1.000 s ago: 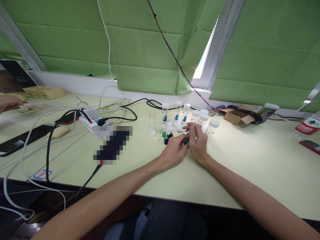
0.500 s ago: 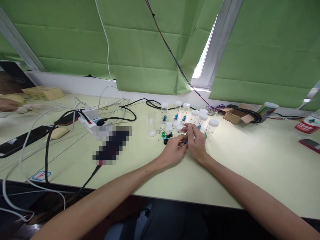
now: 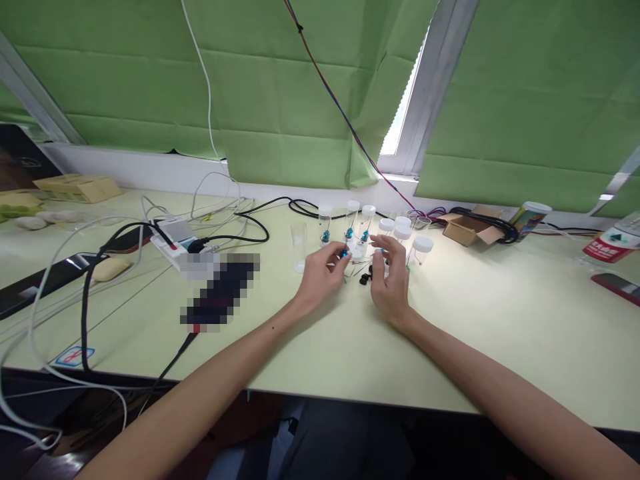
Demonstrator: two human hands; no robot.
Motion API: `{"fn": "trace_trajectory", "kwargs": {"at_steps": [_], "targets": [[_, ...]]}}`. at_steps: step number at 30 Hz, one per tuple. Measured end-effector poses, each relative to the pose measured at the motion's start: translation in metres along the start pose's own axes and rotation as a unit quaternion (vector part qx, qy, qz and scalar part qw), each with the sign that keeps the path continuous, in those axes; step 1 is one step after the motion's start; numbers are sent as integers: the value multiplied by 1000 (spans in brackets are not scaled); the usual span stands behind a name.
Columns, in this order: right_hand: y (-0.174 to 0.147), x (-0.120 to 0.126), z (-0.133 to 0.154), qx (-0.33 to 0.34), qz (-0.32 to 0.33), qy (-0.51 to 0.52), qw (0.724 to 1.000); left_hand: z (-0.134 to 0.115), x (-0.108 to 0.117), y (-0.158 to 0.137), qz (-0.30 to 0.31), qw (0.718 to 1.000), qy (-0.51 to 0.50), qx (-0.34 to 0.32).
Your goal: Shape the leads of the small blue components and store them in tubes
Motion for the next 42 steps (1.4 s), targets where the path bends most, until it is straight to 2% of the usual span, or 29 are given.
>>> {"fn": "trace_trajectory", "kwargs": {"at_steps": [3, 5, 12, 23, 31, 42], "targets": [[1, -2, -2, -3, 9, -24, 1000, 7, 9, 7, -59, 998, -6, 10], [1, -3, -4, 1, 33, -43, 999, 8, 13, 10, -73, 997, -9, 11], [-6, -8, -17, 13, 183, -69, 981, 4, 17, 13, -107, 994, -33, 12], [-11, -10, -15, -18, 317, -76, 945, 4, 15, 12, -103, 994, -27, 11], [-12, -11, -17, -61, 340, -107, 932, 4, 16, 13, -109, 994, -28, 8], [-13, -11, -20, -53, 331, -105, 936, 3, 19, 13, -113, 993, -33, 16]]}}
Point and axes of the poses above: each hand's wrist, its own y-axis towards the middle knuckle, its own x-axis out of the back of the hand, z = x × y, the point moved 1 cm from there along y, towards the middle knuckle, and after that the axes turned 1 degree about x, right-handed, at the moved point
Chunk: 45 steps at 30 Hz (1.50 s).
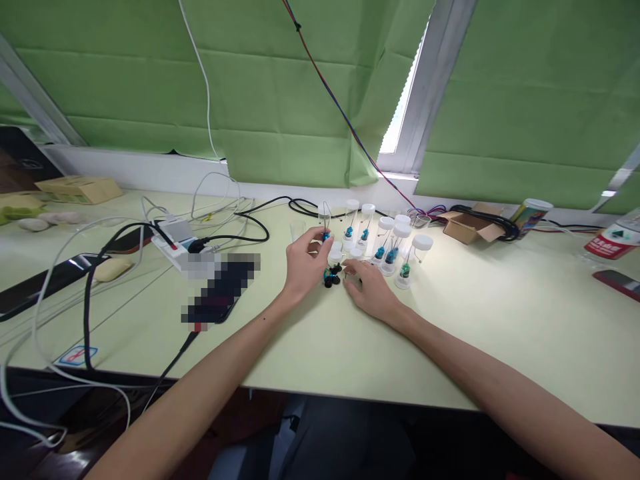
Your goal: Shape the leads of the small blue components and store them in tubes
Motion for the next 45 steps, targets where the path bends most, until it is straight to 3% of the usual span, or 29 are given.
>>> {"fn": "trace_trajectory", "kwargs": {"at_steps": [5, 12, 16, 26, 45], "targets": [[-1, 4, 8, 75, 0, -4, 997, -1, 2, 2, -12, 1000, -14, 3], [-6, 5, 19, 158, 79, -70, 982, 0, 5, 6, -26, 999, -34, -5], [-6, 4, 22, 151, 105, -96, 978, 0, 5, 6, -38, 999, -33, -7], [-4, 1, 14, 126, 80, -100, 984, 0, 5, 6, -59, 998, -37, -9], [-5, 2, 19, 120, 115, -128, 978, -3, 6, 7, -64, 997, -37, -8]]}}
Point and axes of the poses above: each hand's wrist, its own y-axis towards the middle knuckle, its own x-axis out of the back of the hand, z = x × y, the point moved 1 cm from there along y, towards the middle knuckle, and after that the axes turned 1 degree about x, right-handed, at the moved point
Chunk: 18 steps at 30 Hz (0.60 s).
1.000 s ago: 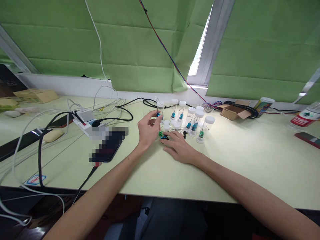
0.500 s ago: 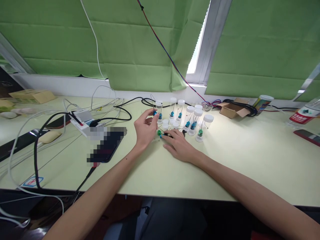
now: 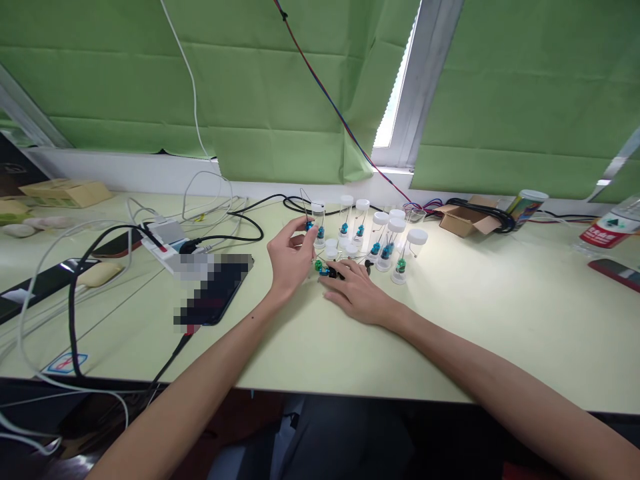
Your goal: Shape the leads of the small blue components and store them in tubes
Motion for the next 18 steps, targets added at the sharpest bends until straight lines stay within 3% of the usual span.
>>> {"fn": "trace_trajectory", "kwargs": {"at_steps": [18], "targets": [[-1, 1, 2, -3, 16, -7, 1000, 2, 0, -3, 7, 1000, 20, -9]]}}
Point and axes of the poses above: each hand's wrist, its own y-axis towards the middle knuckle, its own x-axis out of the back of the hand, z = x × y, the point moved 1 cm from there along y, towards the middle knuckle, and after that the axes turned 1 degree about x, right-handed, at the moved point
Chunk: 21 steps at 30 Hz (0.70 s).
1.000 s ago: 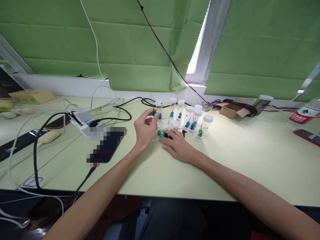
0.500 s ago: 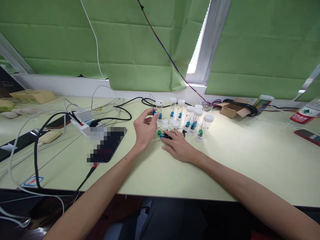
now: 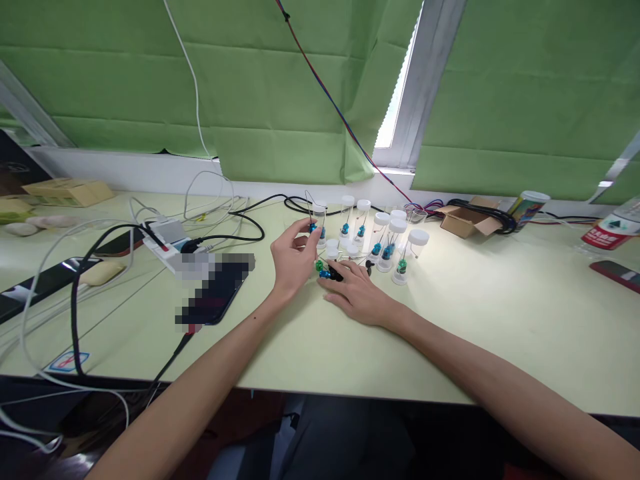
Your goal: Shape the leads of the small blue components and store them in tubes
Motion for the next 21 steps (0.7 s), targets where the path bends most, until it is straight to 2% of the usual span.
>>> {"fn": "trace_trajectory", "kwargs": {"at_steps": [21], "targets": [[0, 0, 1, 38, -26, -19, 999, -2, -1, -1, 6, 1000, 4, 8]]}}
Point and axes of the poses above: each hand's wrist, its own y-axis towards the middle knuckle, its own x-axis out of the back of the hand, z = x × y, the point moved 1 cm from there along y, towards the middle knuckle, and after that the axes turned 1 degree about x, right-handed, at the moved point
